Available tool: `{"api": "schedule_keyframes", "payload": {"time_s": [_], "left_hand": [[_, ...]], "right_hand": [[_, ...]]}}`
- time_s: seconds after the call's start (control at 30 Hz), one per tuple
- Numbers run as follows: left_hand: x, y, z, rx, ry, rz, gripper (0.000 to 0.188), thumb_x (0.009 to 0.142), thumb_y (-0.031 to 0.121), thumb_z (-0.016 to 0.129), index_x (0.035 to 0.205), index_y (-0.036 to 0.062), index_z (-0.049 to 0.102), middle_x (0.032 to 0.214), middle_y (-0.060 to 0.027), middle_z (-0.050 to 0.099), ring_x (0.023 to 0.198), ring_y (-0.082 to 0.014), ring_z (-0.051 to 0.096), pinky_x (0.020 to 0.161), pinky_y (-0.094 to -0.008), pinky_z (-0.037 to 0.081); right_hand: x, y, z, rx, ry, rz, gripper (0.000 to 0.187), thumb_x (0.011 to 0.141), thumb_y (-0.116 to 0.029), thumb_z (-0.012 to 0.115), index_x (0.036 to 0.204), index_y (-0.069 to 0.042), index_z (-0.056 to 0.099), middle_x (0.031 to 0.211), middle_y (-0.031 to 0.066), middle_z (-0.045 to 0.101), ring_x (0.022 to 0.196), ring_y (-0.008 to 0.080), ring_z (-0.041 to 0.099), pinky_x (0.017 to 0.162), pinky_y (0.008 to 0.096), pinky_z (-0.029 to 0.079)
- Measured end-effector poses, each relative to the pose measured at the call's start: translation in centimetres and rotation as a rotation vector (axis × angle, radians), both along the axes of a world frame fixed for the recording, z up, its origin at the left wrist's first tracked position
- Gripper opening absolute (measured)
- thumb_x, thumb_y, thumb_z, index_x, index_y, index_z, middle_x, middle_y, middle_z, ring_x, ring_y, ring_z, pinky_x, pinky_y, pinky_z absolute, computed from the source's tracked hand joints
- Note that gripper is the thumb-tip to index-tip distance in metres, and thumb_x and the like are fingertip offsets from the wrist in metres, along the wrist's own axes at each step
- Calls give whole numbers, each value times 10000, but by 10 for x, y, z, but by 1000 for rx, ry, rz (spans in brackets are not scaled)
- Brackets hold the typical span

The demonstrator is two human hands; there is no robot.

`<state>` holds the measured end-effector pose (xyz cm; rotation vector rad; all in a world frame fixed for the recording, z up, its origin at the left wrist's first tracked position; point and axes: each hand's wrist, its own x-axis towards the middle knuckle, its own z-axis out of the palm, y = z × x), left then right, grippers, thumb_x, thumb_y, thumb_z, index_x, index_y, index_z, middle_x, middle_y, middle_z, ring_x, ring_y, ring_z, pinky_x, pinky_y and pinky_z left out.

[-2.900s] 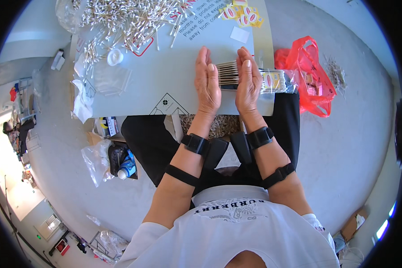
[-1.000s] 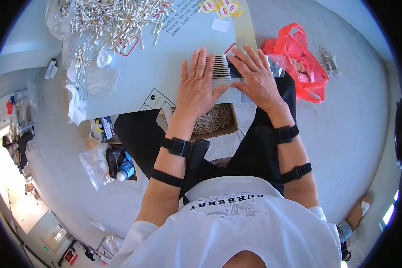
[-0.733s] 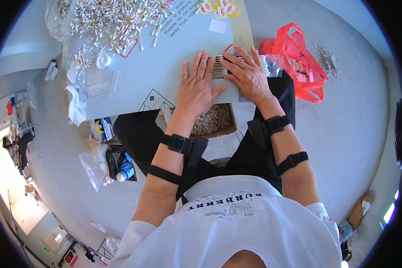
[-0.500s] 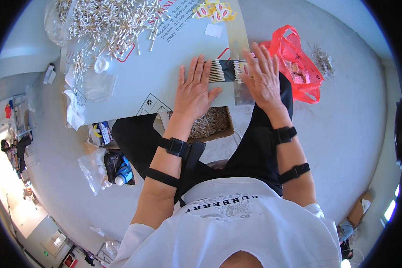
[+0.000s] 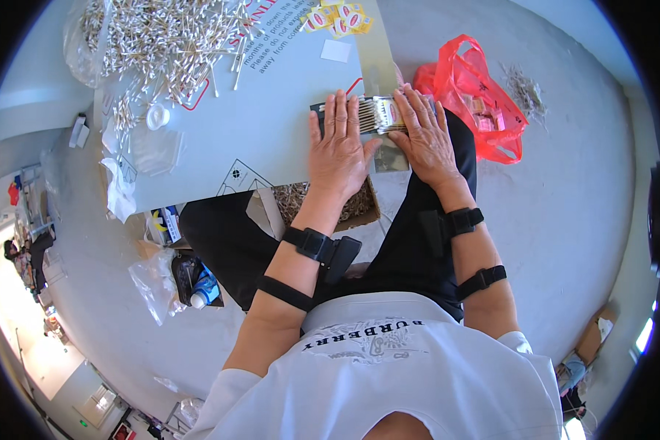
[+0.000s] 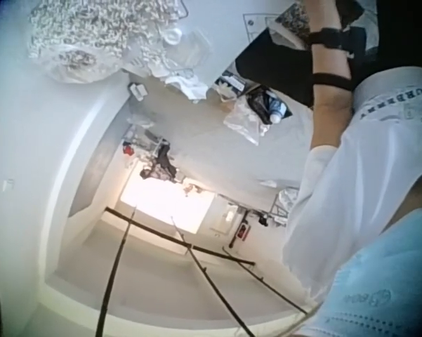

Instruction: Manually organizing cotton swabs into small plastic bundles and inserting them into a secondary plastic wrap.

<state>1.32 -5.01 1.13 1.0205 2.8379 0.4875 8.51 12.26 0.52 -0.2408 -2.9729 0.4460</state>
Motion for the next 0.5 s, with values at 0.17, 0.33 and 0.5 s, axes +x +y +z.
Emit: {"api": "schedule_keyframes", "payload": {"time_s": [0.17, 0.33, 0.5], "left_hand": [[7, 10, 0, 48, 0, -67, 810, 910, 402, 597, 1529, 39, 220, 1598, -150, 208, 1491, -282, 166, 1192, -506, 121], [-9, 5, -2, 118, 29, -202, 768, 915, 328, 609, 1514, 16, 242, 1562, -174, 281, 1470, -298, 231, 1190, -481, 157], [-20, 6, -3, 524, -166, -158, 649, 952, 213, 543, 1492, -11, 262, 1530, -214, 316, 1433, -355, 285, 1174, -440, 221]], "right_hand": [[0, 2, 0, -27, 21, 2, 685, 927, -399, 578, 1516, -182, 305, 1546, 81, 336, 1439, 256, 291, 1184, 472, 164], [-1, 4, 1, -80, 59, 31, 647, 925, -379, 579, 1501, -209, 341, 1518, 78, 378, 1412, 272, 333, 1174, 473, 197], [-2, 9, 2, -156, 191, -44, 572, 916, -304, 610, 1448, -185, 439, 1478, 106, 422, 1378, 313, 367, 1158, 460, 244]]}}
